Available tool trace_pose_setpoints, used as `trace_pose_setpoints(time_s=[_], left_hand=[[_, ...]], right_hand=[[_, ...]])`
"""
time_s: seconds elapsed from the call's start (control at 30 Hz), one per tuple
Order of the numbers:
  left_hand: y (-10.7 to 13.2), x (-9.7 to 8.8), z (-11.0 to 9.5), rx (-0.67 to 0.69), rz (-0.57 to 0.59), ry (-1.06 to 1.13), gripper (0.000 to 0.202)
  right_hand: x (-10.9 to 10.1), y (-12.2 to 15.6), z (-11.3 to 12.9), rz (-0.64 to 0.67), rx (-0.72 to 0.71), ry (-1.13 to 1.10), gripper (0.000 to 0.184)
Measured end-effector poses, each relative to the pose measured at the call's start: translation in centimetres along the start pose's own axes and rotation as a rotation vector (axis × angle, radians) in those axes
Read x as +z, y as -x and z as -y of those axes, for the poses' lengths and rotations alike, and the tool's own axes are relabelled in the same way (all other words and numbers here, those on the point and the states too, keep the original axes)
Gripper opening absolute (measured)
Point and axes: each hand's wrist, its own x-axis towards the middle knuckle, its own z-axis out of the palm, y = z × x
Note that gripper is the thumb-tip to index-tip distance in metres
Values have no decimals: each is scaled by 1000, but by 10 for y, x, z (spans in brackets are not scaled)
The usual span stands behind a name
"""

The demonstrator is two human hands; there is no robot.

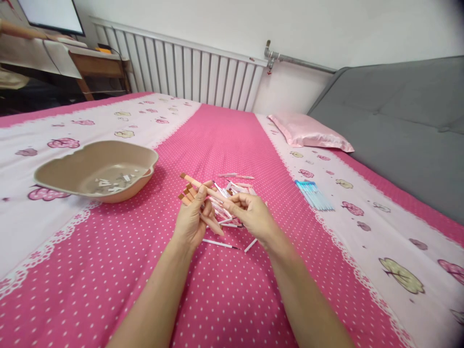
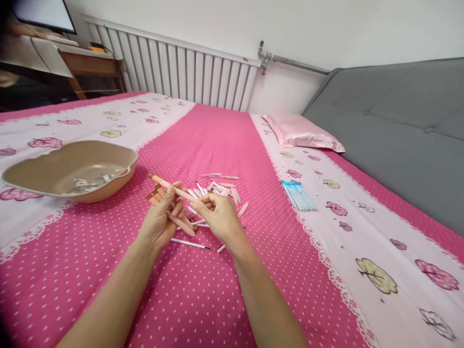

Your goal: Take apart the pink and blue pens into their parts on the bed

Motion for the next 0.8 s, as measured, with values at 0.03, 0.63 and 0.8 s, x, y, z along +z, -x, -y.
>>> trace_pose_setpoints(time_s=[0.03, 0.63, 0.8], left_hand=[[0, 0, 0, 3, -6, 3, 28], [-2, 1, 0, 38, -84, 70, 33], [-5, -1, 0, 36, -134, 94, 33]], right_hand=[[1, 0, 1, -55, -25, 48, 22], [0, -4, -8, 20, -26, 35, 28], [-2, 0, 0, -172, -85, 147, 19]])
